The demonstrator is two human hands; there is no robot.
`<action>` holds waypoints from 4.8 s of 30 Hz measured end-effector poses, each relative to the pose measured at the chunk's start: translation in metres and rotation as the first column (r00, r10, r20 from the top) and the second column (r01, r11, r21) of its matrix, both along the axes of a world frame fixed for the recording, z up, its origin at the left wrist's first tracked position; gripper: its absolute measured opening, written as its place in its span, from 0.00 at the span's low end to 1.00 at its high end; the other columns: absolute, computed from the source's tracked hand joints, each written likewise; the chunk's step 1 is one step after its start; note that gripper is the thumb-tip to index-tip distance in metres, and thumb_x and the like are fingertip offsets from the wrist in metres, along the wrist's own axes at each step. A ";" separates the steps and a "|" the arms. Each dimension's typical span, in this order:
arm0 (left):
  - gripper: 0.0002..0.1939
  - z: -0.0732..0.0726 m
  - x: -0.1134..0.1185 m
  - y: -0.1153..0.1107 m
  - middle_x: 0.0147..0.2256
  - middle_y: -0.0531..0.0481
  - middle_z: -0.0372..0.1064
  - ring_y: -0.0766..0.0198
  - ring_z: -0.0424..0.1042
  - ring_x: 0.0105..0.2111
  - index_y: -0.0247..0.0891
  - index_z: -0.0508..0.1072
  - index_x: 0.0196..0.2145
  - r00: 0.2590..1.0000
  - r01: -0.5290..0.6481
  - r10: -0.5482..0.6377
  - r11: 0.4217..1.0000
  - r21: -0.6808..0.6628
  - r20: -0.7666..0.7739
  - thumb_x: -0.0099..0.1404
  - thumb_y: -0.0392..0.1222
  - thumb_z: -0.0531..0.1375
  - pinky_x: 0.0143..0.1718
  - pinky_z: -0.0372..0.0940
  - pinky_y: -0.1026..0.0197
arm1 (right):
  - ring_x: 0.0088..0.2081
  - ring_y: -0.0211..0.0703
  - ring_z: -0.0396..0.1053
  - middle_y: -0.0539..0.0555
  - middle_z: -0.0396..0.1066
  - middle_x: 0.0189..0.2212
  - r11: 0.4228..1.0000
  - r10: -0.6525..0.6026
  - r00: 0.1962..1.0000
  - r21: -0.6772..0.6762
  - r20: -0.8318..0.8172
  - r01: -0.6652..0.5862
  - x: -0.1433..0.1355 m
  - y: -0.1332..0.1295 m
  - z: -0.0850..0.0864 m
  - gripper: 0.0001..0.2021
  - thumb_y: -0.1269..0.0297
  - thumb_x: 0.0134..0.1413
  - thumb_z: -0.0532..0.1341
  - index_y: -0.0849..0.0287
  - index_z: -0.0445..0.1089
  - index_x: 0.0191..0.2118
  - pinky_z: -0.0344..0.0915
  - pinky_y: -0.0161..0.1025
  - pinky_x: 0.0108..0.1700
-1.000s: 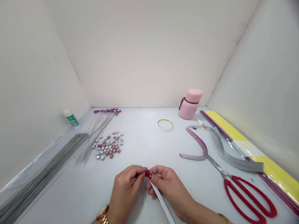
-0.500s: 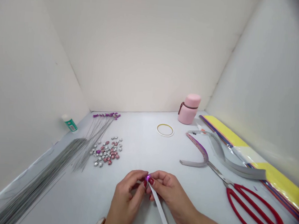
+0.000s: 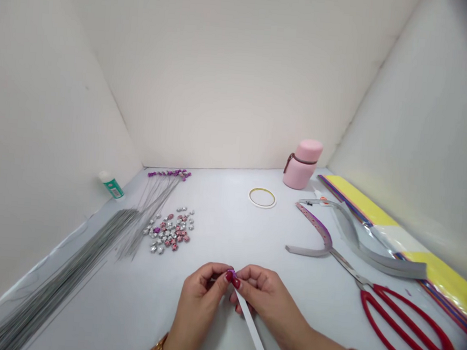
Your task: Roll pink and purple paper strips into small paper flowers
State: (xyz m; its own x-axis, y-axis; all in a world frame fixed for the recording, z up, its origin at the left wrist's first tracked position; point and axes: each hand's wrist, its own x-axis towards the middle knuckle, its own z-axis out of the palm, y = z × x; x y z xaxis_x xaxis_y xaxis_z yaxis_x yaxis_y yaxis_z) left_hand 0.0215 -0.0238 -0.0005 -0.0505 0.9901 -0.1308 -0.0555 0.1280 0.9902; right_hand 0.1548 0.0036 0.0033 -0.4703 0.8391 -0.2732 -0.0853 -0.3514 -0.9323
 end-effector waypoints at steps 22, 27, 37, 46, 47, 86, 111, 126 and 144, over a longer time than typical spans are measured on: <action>0.09 0.002 -0.002 -0.002 0.23 0.49 0.71 0.63 0.69 0.26 0.36 0.71 0.27 0.973 -0.081 0.093 0.995 0.064 -0.212 0.57 0.43 0.56 0.29 0.63 0.64 | 0.16 0.30 0.56 0.49 0.67 0.18 0.999 0.033 0.997 0.006 0.069 -0.034 -0.001 0.001 0.000 0.15 0.53 0.46 0.59 0.62 0.65 0.25 0.49 0.30 0.20; 0.09 0.005 -0.002 -0.001 0.23 0.50 0.70 0.64 0.68 0.25 0.36 0.72 0.28 0.963 -0.069 0.082 0.996 0.059 -0.257 0.58 0.43 0.56 0.28 0.63 0.66 | 0.17 0.30 0.55 0.48 0.66 0.18 0.997 0.054 0.997 0.048 0.059 -0.057 0.000 0.000 0.002 0.13 0.56 0.48 0.58 0.62 0.67 0.26 0.50 0.30 0.21; 0.08 0.005 -0.005 -0.004 0.27 0.49 0.69 0.63 0.68 0.29 0.39 0.71 0.29 0.875 0.037 0.096 0.964 0.263 -0.475 0.61 0.37 0.53 0.32 0.62 0.65 | 0.18 0.30 0.55 0.47 0.65 0.18 0.997 0.047 0.998 0.055 0.037 -0.049 0.000 0.001 0.003 0.12 0.56 0.48 0.59 0.62 0.67 0.25 0.51 0.30 0.21; 0.12 0.005 -0.007 -0.004 0.37 0.46 0.69 0.62 0.67 0.38 0.38 0.70 0.39 0.811 0.214 0.094 0.871 0.442 -0.577 0.60 0.31 0.51 0.41 0.62 0.61 | 0.19 0.31 0.58 0.47 0.63 0.15 0.999 -0.006 1.000 0.036 -0.025 0.006 0.001 0.001 0.002 0.15 0.55 0.51 0.56 0.64 0.67 0.29 0.53 0.29 0.22; 0.12 0.004 -0.007 -0.004 0.37 0.46 0.69 0.62 0.67 0.38 0.38 0.70 0.39 0.835 0.197 0.071 0.887 0.417 -0.546 0.60 0.31 0.51 0.41 0.62 0.61 | 0.18 0.31 0.58 0.47 0.63 0.15 0.999 -0.005 1.000 0.034 -0.028 0.006 0.001 0.001 0.002 0.14 0.55 0.51 0.56 0.64 0.68 0.30 0.53 0.29 0.22; 0.07 0.004 -0.003 -0.002 0.24 0.49 0.72 0.65 0.70 0.23 0.35 0.72 0.29 0.980 -0.077 0.098 0.989 0.128 -0.171 0.56 0.41 0.57 0.26 0.65 0.65 | 0.21 0.33 0.62 0.50 0.69 0.21 0.999 0.047 0.998 0.012 -0.034 -0.047 0.001 0.000 -0.001 0.14 0.55 0.47 0.60 0.62 0.65 0.26 0.57 0.32 0.25; 0.08 0.007 -0.007 -0.008 0.28 0.49 0.70 0.64 0.69 0.29 0.38 0.71 0.31 0.817 0.084 0.145 0.927 0.365 -0.558 0.61 0.35 0.52 0.32 0.64 0.64 | 0.20 0.33 0.62 0.50 0.69 0.19 0.997 0.035 0.998 -0.064 -0.049 -0.038 -0.001 0.000 0.010 0.15 0.53 0.44 0.61 0.63 0.68 0.26 0.54 0.30 0.23; 0.08 0.004 -0.008 -0.005 0.38 0.45 0.69 0.60 0.68 0.39 0.38 0.70 0.36 0.848 0.130 0.078 0.929 0.348 -0.524 0.60 0.35 0.52 0.40 0.64 0.60 | 0.20 0.32 0.61 0.49 0.68 0.20 0.998 -0.042 0.996 -0.051 -0.084 0.038 0.000 0.003 0.005 0.15 0.53 0.45 0.61 0.63 0.69 0.31 0.53 0.29 0.22; 0.09 0.001 -0.005 -0.002 0.22 0.52 0.69 0.65 0.69 0.24 0.37 0.69 0.31 0.964 0.005 0.018 0.996 0.086 -0.265 0.61 0.42 0.52 0.27 0.63 0.65 | 0.18 0.31 0.59 0.48 0.68 0.19 1.000 0.016 0.999 -0.008 0.029 -0.016 0.000 0.000 0.001 0.15 0.53 0.45 0.60 0.62 0.67 0.27 0.53 0.30 0.21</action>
